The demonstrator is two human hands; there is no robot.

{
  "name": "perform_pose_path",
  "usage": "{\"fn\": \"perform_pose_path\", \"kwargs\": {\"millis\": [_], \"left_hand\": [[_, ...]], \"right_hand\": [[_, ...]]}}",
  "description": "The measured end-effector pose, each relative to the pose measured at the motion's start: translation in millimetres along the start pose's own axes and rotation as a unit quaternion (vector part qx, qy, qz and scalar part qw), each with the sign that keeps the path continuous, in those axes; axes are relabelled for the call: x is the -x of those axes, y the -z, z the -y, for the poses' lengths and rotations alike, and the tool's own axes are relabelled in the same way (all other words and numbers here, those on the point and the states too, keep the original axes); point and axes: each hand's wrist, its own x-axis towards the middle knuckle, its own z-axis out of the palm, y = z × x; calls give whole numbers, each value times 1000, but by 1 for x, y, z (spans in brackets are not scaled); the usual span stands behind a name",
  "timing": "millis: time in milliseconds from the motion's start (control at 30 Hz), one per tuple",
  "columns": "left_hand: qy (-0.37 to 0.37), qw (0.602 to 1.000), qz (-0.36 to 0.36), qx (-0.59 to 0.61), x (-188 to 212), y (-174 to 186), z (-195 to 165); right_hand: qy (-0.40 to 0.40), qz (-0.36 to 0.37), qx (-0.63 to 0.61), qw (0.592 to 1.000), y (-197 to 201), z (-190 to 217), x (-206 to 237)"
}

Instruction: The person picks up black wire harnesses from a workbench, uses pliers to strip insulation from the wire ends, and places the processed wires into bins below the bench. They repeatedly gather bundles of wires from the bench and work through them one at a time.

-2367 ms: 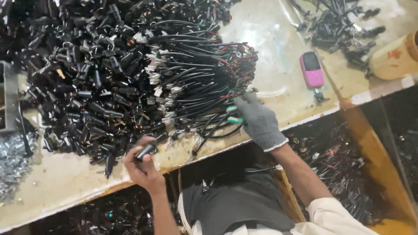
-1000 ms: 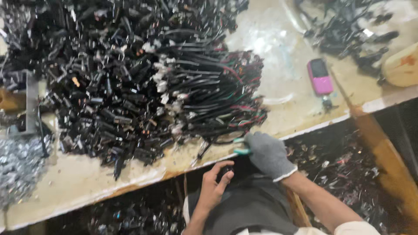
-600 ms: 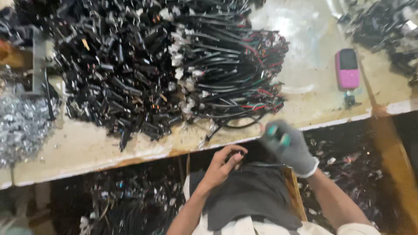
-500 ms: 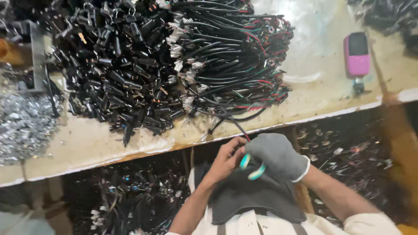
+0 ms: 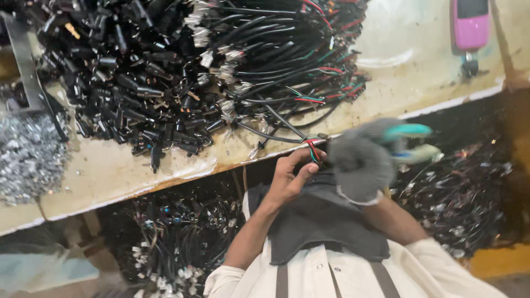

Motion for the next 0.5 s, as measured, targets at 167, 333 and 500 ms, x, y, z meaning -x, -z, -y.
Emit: {"fn": "perform_pose_path", "kwargs": {"millis": [167,333,500], "left_hand": [[12,993,-36,-114,5,8,10],[-85,990,-28,-107,1,4,15],[86,994,-8,62,-2,2,-12]], "right_hand": [[7,-24,-21,999,-24,-19,-14],[-49,-67,82,993,-66,8,-39],[99,255,579,768,-56,34,-60]]}}
